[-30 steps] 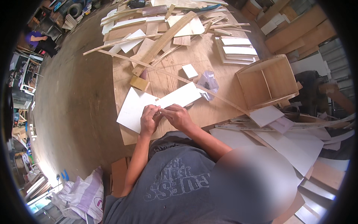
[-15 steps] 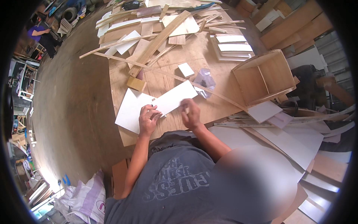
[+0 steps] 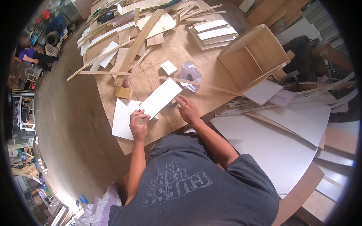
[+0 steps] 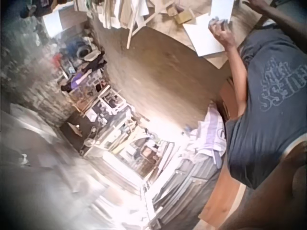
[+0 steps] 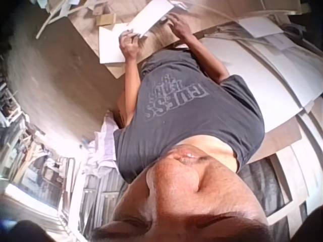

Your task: The person joins small pieces of wood together, using a hammer to drive a nail into one piece and then securing it to another, while working at a workbench covered in wood scraps.

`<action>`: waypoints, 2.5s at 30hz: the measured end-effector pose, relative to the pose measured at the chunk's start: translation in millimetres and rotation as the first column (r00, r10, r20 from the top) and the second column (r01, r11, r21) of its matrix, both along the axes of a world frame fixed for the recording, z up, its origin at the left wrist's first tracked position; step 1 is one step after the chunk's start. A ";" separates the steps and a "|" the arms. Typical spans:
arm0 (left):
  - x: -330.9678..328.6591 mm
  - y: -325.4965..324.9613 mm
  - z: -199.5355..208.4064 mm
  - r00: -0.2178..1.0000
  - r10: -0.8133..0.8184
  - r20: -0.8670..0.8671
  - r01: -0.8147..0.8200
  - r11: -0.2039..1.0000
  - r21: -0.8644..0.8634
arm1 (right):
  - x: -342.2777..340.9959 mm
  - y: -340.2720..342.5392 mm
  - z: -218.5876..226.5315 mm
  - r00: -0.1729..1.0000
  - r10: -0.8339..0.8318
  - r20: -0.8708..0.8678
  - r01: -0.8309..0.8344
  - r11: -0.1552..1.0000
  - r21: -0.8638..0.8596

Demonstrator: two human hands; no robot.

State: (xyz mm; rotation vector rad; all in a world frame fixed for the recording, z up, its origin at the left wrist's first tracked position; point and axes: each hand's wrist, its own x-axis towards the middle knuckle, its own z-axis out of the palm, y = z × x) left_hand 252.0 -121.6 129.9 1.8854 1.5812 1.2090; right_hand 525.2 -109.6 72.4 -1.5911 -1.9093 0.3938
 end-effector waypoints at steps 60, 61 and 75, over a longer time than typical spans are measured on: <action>10.7 -5.5 6.4 0.992 0.123 0.041 -0.120 0.991 -0.066 | -41.4 -10.6 210.9 0.893 0.446 0.059 -0.413 0.865 -0.284; 12.3 -6.1 9.1 0.990 0.130 0.057 -0.126 0.989 -0.080 | -42.5 -13.6 212.7 0.894 0.442 0.068 -0.415 0.876 -0.245; 8.9 -1.2 11.2 0.996 0.086 -0.008 -0.086 0.995 -0.059 | -50.1 -19.1 196.9 0.898 0.411 0.155 -0.355 0.887 -0.296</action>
